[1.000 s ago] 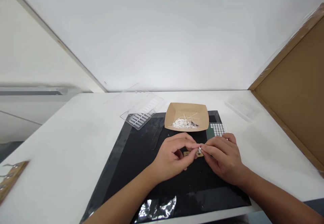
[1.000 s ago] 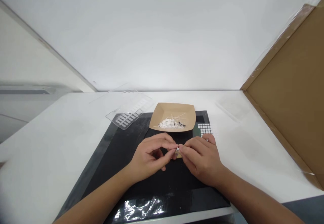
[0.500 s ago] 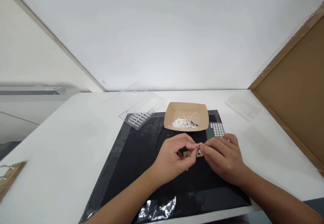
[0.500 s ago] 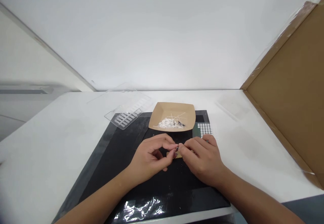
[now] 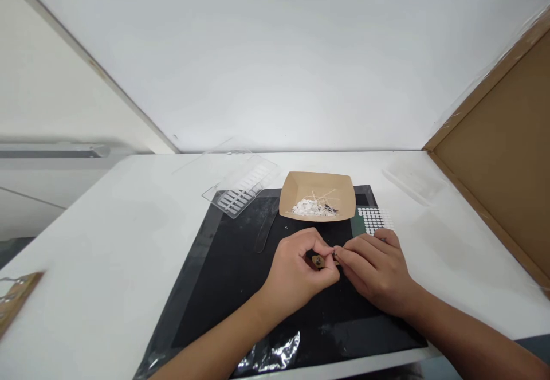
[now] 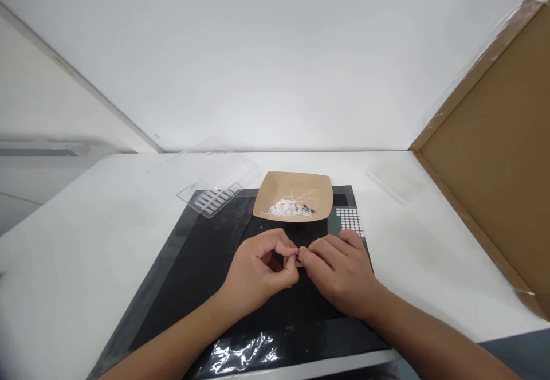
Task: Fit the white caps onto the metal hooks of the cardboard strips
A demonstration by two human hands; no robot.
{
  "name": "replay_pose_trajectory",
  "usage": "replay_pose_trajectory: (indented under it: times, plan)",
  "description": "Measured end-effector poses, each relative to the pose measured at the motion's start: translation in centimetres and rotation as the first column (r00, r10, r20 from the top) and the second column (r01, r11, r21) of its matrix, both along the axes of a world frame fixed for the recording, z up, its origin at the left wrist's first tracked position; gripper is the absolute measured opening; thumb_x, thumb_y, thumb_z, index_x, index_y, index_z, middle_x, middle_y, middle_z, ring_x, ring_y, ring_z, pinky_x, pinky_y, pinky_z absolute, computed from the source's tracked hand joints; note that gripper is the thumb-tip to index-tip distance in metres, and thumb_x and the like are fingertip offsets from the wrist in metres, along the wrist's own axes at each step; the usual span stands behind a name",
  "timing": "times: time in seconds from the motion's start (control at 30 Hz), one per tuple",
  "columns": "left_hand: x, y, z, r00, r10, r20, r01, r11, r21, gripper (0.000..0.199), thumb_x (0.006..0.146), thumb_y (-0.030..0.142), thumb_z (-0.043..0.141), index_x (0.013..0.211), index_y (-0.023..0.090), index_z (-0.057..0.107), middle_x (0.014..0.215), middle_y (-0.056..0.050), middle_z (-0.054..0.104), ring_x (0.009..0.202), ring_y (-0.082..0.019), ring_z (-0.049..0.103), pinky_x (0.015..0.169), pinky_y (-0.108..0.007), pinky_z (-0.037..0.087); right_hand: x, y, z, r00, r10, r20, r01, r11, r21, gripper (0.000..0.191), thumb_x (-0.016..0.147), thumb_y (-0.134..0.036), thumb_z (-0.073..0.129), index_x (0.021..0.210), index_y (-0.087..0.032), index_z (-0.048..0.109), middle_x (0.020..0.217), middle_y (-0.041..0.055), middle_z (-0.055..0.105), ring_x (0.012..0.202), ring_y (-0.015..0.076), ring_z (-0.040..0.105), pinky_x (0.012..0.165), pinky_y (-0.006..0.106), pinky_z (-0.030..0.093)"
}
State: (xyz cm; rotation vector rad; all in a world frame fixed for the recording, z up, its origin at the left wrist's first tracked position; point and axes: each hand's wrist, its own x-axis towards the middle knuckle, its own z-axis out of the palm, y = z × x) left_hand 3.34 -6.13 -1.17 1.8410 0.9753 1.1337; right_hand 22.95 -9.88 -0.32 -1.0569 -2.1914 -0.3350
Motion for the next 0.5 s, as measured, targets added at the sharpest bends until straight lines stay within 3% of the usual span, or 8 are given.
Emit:
replay_pose_trajectory:
  times: [0.13,0.23,0.37,0.5]
  plan:
    - [0.0,-0.1,-0.1,1.0,0.016,0.013,-0.016,0.999,-0.041,0.01,0.075,0.013,0.068,0.068,0.018,0.063,0.069,0.0,0.065,0.06,-0.011,0.064,0.052,-0.02,0.05,-0.2,0.1,0.0,0.999,0.016,-0.03,-0.016,1.0,-0.02,0.01,0.103,-0.009,0.064,0.104,-0.019,0.068,0.084,-0.0015,0.076,0.072,0.0136,0.064,0.077,0.037,0.031]
    - [0.1,-0.3,-0.1,0.997,-0.001,0.072,0.015,0.981,-0.194,0.009,0.073,0.014,0.069,0.069,0.017,0.062,0.071,0.001,0.064,0.055,-0.01,0.063,0.045,-0.018,0.051,-0.2,0.1,-0.1,0.997,0.021,-0.068,-0.024,0.999,-0.044,0.008,0.104,-0.012,0.064,0.104,-0.019,0.068,0.085,-0.0011,0.076,0.072,0.0136,0.064,0.077,0.037,0.032]
    - [0.1,-0.3,0.7,0.982,-0.023,0.19,0.113,0.87,-0.481,0.013,0.07,0.02,0.076,0.071,0.016,0.064,0.074,0.001,0.063,0.056,-0.013,0.066,0.038,-0.021,0.058,0.0,0.0,-0.4,0.988,0.035,-0.152,-0.055,0.99,-0.129,0.009,0.104,-0.013,0.065,0.106,-0.02,0.068,0.088,-0.0007,0.076,0.076,0.0141,0.068,0.078,0.037,0.033]
    - [0.1,0.0,1.6,0.961,-0.04,0.275,0.203,0.777,-0.596,0.015,0.069,0.024,0.081,0.072,0.013,0.07,0.073,-0.001,0.065,0.061,-0.015,0.066,0.036,-0.023,0.06,0.1,0.1,-0.5,0.973,0.046,-0.225,-0.084,0.983,-0.161,0.011,0.103,-0.011,0.065,0.107,-0.021,0.068,0.087,-0.0016,0.075,0.075,0.0136,0.069,0.079,0.037,0.034]
